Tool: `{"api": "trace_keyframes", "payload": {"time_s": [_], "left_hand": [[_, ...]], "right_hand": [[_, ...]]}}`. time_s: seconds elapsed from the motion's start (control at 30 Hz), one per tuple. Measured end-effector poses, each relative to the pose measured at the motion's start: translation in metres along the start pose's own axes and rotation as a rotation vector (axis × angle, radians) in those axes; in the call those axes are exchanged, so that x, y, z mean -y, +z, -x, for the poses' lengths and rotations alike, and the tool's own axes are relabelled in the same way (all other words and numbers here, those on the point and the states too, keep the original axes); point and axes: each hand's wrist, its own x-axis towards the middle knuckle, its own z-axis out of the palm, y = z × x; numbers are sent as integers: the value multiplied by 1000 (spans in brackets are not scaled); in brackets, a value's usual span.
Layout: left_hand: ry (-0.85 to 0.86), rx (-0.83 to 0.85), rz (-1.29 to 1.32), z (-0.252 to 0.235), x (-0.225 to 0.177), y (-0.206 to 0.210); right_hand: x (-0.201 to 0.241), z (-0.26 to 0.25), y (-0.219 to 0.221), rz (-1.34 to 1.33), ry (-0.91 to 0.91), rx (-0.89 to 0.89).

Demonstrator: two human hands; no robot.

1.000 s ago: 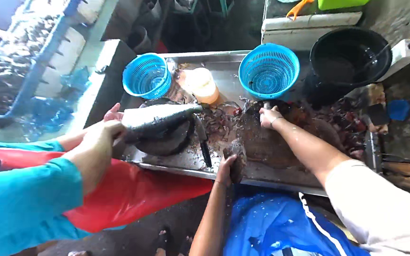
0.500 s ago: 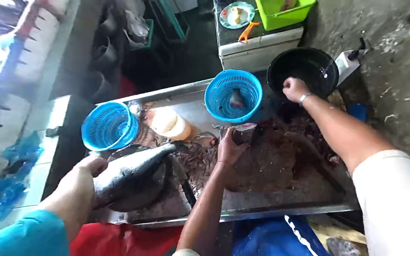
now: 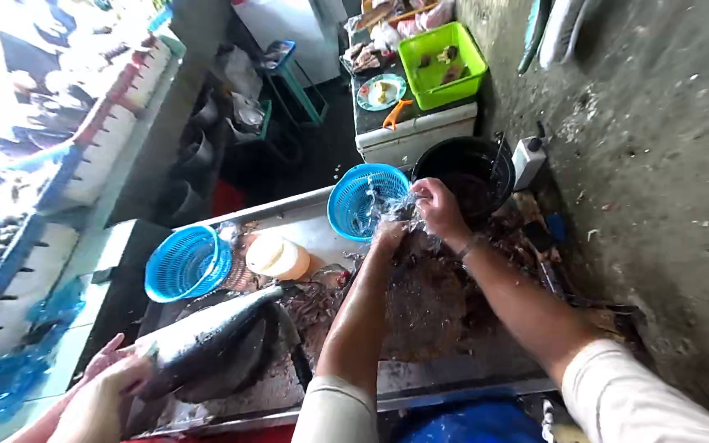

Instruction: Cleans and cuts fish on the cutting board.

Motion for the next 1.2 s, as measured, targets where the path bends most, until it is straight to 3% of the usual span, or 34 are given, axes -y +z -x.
{"api": "trace_keyframes", "payload": {"time_s": [0.03,0.1,0.17,0.2,0.27,0.4,0.47,0.57,0.6,0.7,0.8,0.87,1.1,1.2], "left_hand": [[-31,6,199,16,1,1],[65,88,440,38,14,-1],[195,169,363,48,47,-5],[233,171,266,52,62,-8],[239,144,149,60,91,-15],[279,228,365,96,133,-21],[210,257,418,102,151,-21],[60,183,151,94,209,13],[53,95,1,97,222,24],[158,-151,-214,103,193,45],[57,37,-355,122,173,48],[64,135,-366,118,174,51],[731,-174,-422,155,198,55],[769,-152,-497,136,219,63]], "right_hand": [[-9,25,12,-118,128,-101],[-35,61,45,-469,453,-164],[-56,66,79,-769,633,-168],[-65,68,87,-791,642,-105],[-71,75,97,-573,585,-58],[-63,63,84,23,101,-101],[-62,51,58,291,-49,-25],[-102,66,36,699,188,361],[-114,86,41,692,245,378],[-106,112,49,567,179,404],[-101,153,61,502,219,541],[-114,163,59,439,243,450],[-81,215,30,107,292,255],[-94,230,31,82,440,358]]}}
